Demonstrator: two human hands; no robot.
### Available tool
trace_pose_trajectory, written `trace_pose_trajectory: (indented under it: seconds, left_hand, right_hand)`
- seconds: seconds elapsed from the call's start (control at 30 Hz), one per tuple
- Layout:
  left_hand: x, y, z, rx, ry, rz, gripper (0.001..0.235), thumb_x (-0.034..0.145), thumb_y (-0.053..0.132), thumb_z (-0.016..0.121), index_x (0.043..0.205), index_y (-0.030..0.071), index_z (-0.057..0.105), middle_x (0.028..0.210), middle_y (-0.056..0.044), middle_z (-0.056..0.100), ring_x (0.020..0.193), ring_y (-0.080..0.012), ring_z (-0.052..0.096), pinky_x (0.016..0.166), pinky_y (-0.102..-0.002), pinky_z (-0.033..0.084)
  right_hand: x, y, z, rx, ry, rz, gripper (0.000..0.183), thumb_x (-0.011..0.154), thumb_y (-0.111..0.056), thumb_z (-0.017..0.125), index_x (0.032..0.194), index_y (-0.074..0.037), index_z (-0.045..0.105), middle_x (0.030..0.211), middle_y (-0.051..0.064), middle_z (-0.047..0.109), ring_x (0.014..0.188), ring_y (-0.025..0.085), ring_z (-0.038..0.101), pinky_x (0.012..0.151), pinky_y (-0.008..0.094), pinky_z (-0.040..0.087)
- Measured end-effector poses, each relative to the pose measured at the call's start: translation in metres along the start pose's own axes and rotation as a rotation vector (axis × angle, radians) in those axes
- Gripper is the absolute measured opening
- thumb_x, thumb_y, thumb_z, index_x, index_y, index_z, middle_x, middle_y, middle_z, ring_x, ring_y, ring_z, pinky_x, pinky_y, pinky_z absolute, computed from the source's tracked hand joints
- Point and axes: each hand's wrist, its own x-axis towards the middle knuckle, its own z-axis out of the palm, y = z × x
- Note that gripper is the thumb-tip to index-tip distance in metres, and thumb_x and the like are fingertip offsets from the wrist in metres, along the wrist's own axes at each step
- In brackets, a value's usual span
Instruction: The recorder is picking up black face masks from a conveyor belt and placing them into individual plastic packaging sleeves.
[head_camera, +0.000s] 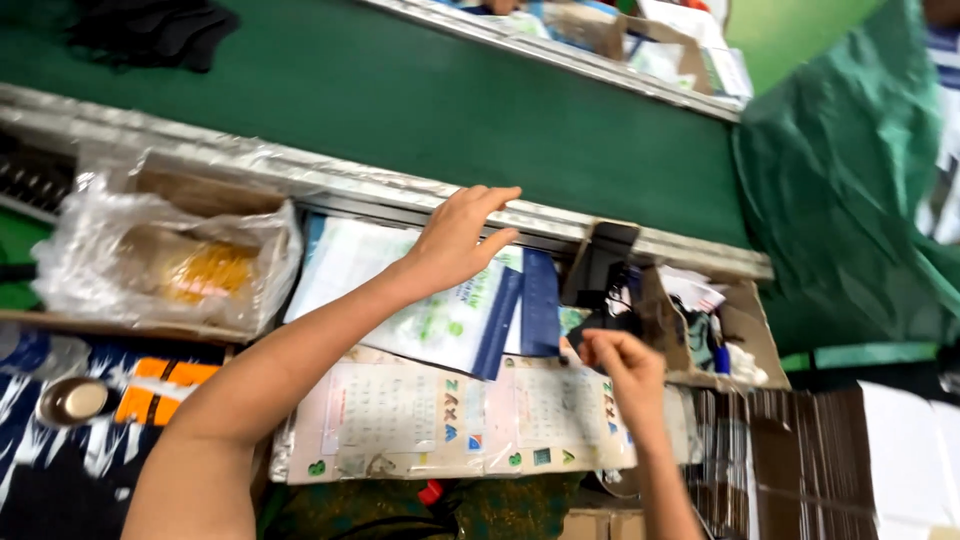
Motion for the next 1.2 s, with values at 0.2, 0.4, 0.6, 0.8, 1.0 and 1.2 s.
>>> trace_pose_trajectory:
  seconds: [0.2,0.4,0.6,0.8,1.0,1.2]
  left_hand:
    - [0.008,-0.056,-0.005,0.066,0.164,0.010,0.019,0.098,0.018,0.064,0.107,0.005,0.074,0.100,-0.012,0.068,0.098,-0.0338,0.058,0.087,-0.046,0.048]
    - [0.020,-0.111,-0.010,0.224,0.307,0.056,0.011,0.093,0.013,0.066,0.089,0.007,0.075,0.091,-0.009,0.065,0.096,-0.0308,0.058,0.088,-0.044,0.048]
    - [0.030,-0.143,-0.027,0.394,0.394,0.136,0.014,0.081,0.006,0.076,0.094,0.005,0.072,0.102,-0.011,0.061,0.107,-0.0311,0.054,0.100,-0.046,0.044]
    - [0.037,-0.164,-0.055,0.558,0.404,0.169,0.027,0.077,0.002,0.076,0.103,0.003,0.069,0.113,-0.017,0.056,0.117,-0.0360,0.050,0.108,-0.049,0.040]
    - [0.051,-0.185,-0.089,0.724,0.363,0.119,0.046,0.073,0.011,0.080,0.116,0.003,0.066,0.121,-0.023,0.052,0.126,-0.0414,0.044,0.113,-0.056,0.034]
    - [0.068,-0.198,-0.146,0.834,0.182,-0.204,0.074,0.063,0.023,0.083,0.131,0.007,0.059,0.119,-0.024,0.060,0.116,-0.0435,0.055,0.093,-0.059,0.043]
  right_hand:
    - [-0.025,0.049,0.064,0.034,0.241,-0.061,0.025,0.108,-0.005,0.049,0.126,0.005,0.063,0.101,0.015,0.073,0.088,0.016,0.070,0.083,0.031,0.059]
    - [-0.035,0.082,0.071,-0.049,0.440,-0.216,0.022,0.110,0.002,0.051,0.131,0.005,0.057,0.115,0.015,0.068,0.104,0.018,0.067,0.094,0.031,0.056]
    - [-0.036,0.084,0.069,-0.114,0.514,-0.172,0.020,0.108,0.003,0.060,0.128,0.005,0.058,0.121,0.015,0.066,0.110,0.020,0.065,0.097,0.032,0.053]
    - [-0.033,0.110,0.064,-0.313,0.525,-0.110,0.018,0.112,-0.001,0.060,0.129,0.005,0.058,0.125,0.019,0.065,0.117,0.025,0.065,0.105,0.037,0.054]
    - [0.002,0.296,0.001,-0.280,0.483,-0.194,0.024,0.117,-0.007,0.059,0.135,0.007,0.050,0.129,0.024,0.063,0.123,0.028,0.066,0.108,0.039,0.055]
    - [-0.029,0.170,0.043,-0.125,0.552,-0.036,0.031,0.113,-0.006,0.062,0.139,0.007,0.050,0.118,0.022,0.063,0.106,0.027,0.069,0.095,0.039,0.060]
